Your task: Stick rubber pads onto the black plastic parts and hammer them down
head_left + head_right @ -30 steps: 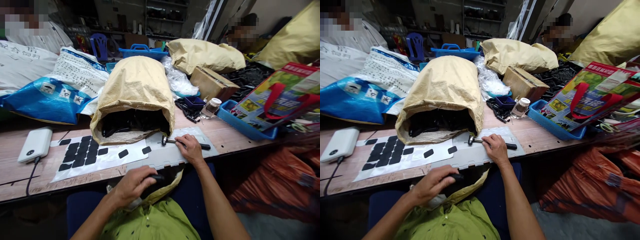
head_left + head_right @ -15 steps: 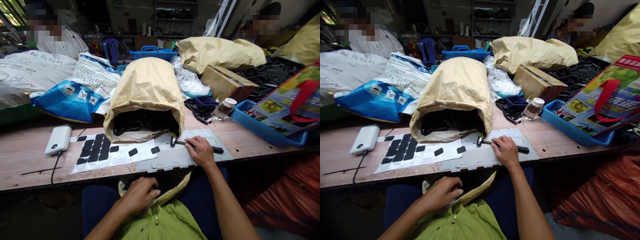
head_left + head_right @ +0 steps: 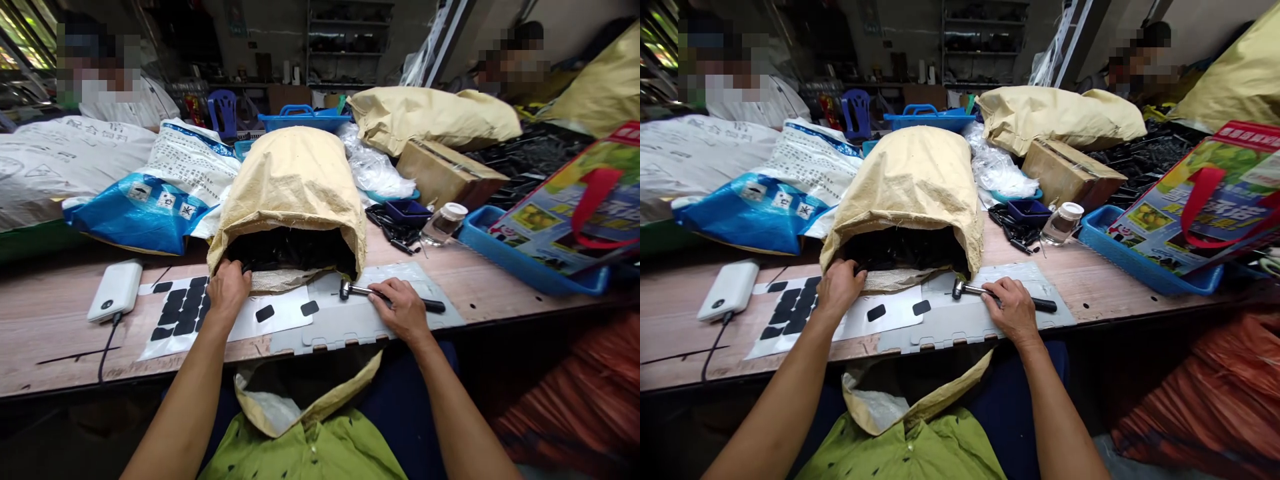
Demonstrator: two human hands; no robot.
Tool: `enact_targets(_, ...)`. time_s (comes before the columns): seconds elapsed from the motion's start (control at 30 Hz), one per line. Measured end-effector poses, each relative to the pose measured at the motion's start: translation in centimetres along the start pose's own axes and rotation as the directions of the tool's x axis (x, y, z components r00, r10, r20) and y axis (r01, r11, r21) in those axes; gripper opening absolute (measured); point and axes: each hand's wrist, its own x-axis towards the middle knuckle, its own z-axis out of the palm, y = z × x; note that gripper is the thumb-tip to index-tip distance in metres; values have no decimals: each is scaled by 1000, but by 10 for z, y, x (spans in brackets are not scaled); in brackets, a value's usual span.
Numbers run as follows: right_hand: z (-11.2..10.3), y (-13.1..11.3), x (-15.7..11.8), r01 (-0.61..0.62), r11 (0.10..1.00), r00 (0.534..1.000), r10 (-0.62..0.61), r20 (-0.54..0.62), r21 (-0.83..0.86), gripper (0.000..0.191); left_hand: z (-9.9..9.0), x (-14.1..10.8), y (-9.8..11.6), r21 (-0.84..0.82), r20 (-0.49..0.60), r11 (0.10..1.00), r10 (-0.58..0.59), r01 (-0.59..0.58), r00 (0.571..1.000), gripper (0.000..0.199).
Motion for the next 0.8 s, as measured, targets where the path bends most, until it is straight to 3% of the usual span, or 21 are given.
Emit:
enact_targets(0.1,-1,-2,0,-14,1000,1000,14,5,3,20,1,-11,-2,-48,-56,998,29,-32,998,31)
enact_targets(0.2,-1,-3,0,-19,1000,1000,19,9,2,20,2,-33,5,-196,-146,948,226,-252,963,26)
enact_targets(0.3,-1,-4,0,-25,1000,1000,25,11,1,20,6,-59,24,-418,-109,751,517,-511,849,19)
enact_targets(0.37,-1,-4,0,-30,1000,999,30,12,3,20,12,-73,39,-509,-47,648,637,-567,770,16)
enact_targets(0.47,-1,-4,0,-26,1000,1000,26,12,9,21,22,-82,54,-548,17,604,699,-578,715,16)
enact_targets(0.63,0,-1,1,-14,1000,1000,14,10,6,21,36,-78,55,-605,14,591,679,-535,734,18)
enact_targets(0.8,-6,-4,3,32,999,999,-32,31,-15,20,38,-77,52,-640,5,593,639,-489,769,17)
